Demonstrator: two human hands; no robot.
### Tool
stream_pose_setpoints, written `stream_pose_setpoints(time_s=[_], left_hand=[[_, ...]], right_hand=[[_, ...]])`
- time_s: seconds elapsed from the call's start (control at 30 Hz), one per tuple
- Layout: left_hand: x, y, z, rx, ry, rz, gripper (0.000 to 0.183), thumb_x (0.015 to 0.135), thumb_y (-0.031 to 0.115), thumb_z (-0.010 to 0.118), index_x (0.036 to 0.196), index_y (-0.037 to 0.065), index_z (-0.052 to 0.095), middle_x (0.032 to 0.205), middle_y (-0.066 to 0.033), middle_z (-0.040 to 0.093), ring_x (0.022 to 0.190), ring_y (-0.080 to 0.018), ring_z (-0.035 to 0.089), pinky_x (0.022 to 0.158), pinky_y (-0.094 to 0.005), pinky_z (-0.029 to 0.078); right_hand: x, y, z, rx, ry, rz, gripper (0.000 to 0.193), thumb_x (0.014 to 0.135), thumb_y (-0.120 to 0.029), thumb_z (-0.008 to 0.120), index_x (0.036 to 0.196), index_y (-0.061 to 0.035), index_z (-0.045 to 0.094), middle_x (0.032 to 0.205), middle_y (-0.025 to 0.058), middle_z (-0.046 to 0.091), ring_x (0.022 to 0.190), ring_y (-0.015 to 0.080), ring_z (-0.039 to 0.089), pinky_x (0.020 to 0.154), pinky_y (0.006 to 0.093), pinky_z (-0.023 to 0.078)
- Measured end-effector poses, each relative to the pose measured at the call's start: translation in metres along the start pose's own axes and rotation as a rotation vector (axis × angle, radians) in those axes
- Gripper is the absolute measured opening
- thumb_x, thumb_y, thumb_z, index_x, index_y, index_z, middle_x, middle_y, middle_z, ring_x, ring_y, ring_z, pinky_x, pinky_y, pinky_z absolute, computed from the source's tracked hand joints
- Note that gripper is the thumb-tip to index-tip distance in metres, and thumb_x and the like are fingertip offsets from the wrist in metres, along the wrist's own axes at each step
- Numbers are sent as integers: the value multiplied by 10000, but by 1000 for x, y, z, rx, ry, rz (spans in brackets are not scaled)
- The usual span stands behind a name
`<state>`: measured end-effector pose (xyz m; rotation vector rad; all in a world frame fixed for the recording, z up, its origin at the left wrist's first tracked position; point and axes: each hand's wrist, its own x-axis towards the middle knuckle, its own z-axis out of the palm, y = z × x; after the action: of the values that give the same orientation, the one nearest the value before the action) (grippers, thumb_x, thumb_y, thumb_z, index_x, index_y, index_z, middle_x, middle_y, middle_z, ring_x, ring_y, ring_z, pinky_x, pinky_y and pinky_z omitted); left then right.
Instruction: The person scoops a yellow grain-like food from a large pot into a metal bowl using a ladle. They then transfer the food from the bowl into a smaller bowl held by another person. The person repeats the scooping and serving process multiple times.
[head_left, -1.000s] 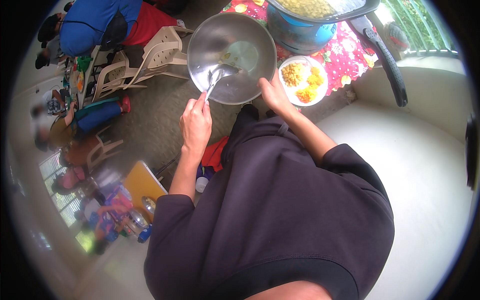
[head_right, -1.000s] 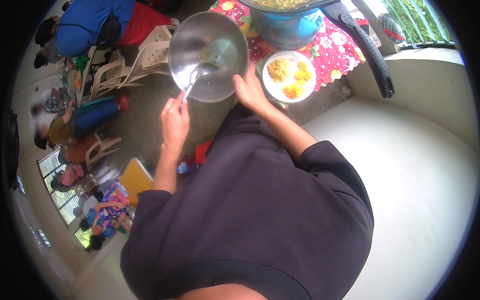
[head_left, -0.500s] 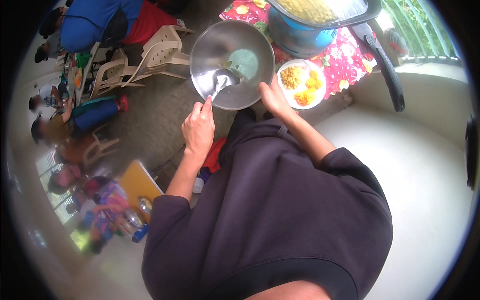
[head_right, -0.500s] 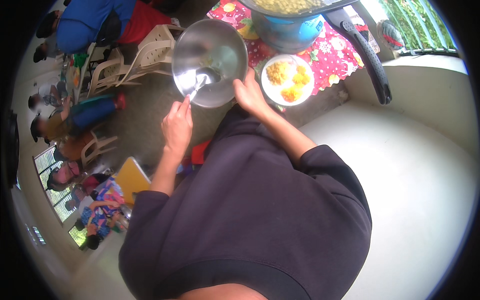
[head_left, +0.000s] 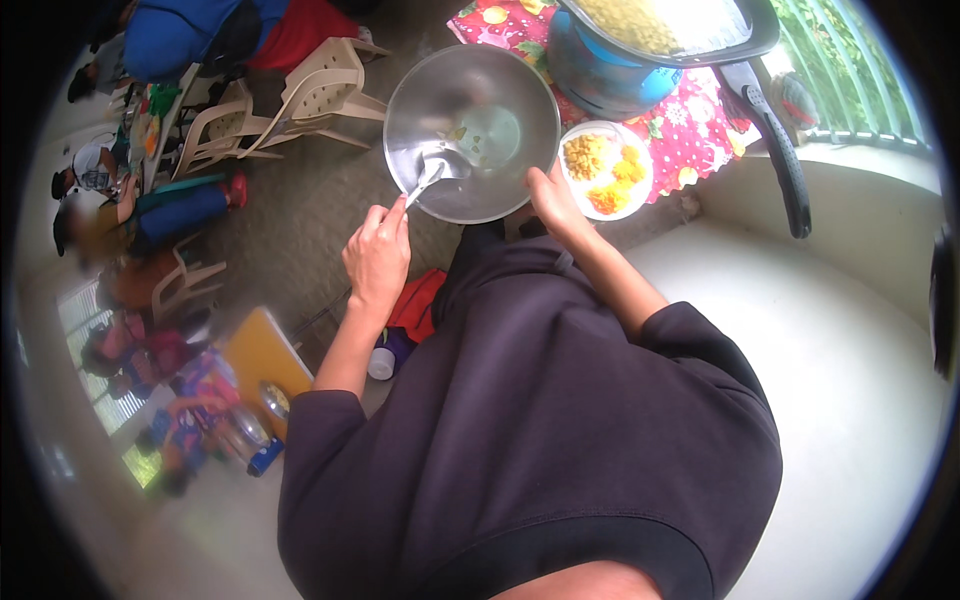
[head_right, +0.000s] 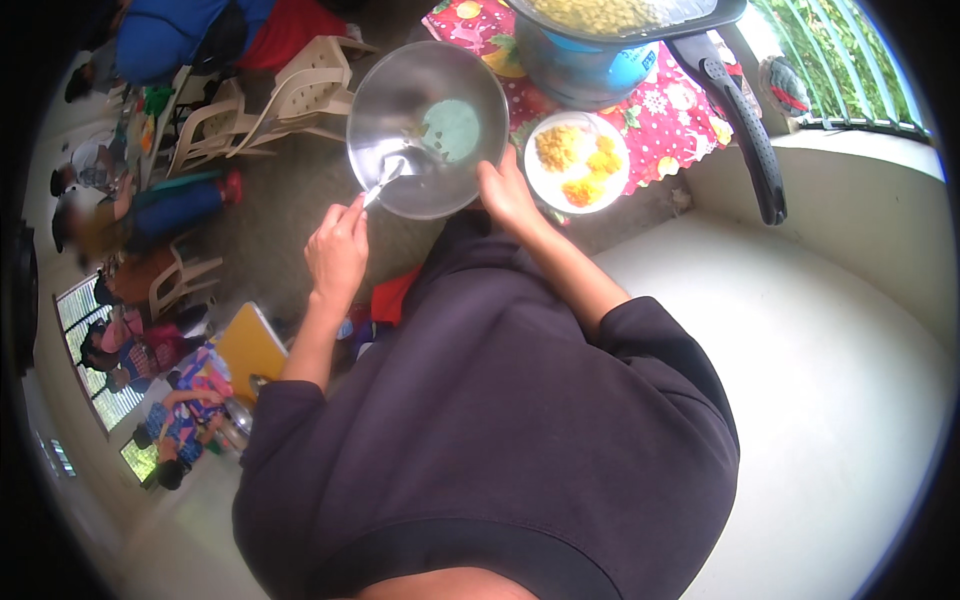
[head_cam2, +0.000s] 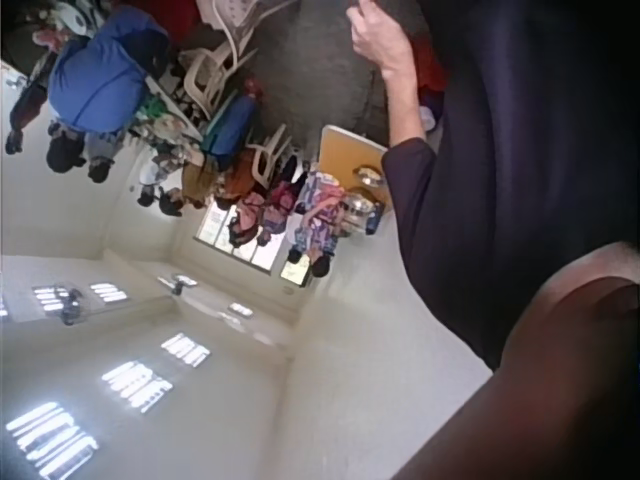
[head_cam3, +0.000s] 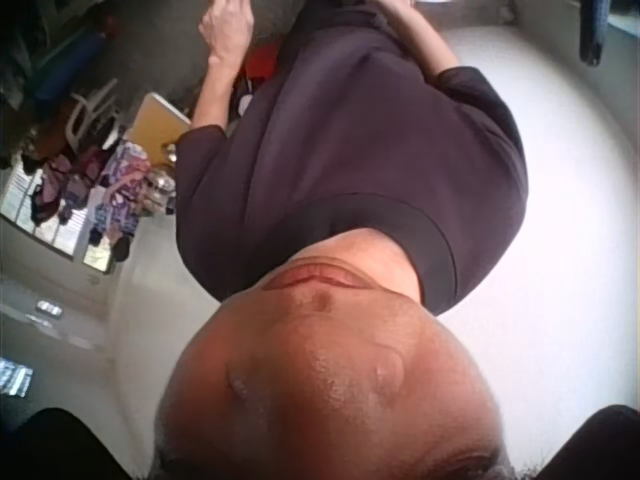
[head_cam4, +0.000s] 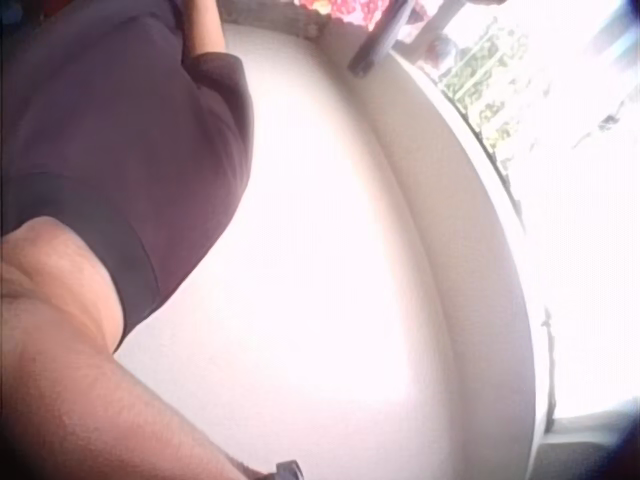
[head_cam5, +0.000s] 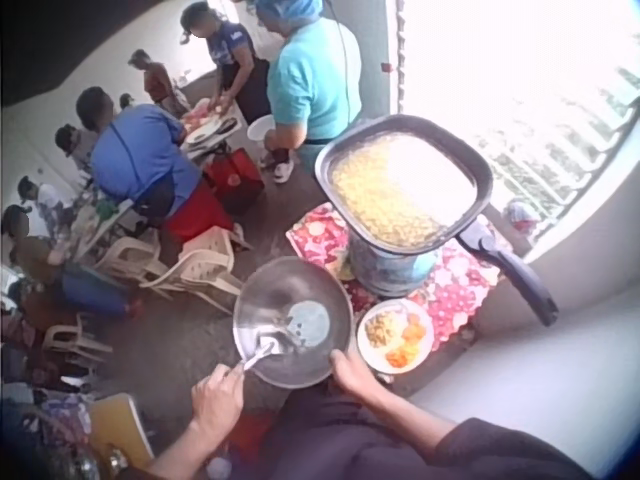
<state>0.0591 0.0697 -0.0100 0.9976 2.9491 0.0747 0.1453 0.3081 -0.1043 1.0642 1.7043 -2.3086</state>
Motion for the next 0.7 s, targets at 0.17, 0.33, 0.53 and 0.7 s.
stream_pose_setpoints(time_s=[0.17,0.33,0.53,0.7], left_hand=[[18,-6,-17,-69,111,-58,260,936,171,680,1188,157,739,919,-46,659,764,-295,693,692,-429,546],[24,-10,-14,-73,109,-35,261,937,174,680,1191,153,736,925,-48,661,772,-297,695,691,-431,549],[26,-5,-8,-98,102,-42,259,942,176,675,1194,149,732,932,-56,661,788,-309,697,702,-441,550],[27,-6,-6,-105,94,-30,255,949,176,666,1195,145,729,933,-65,659,791,-320,695,707,-446,549]], right_hand=[[7,0,-7,-130,26,-147,642,925,-215,443,1492,54,309,1349,337,538,1215,457,578,1064,458,420],[6,-1,-5,-177,29,-201,650,930,-214,447,1508,42,291,1370,358,520,1256,478,549,1075,455,413],[-2,-11,-2,-158,11,-145,667,929,-207,446,1526,32,269,1357,355,532,1264,475,546,1077,455,410],[-1,-5,-1,-161,20,-174,665,927,-203,443,1525,31,271,1371,351,519,1272,471,539,1077,454,408]])
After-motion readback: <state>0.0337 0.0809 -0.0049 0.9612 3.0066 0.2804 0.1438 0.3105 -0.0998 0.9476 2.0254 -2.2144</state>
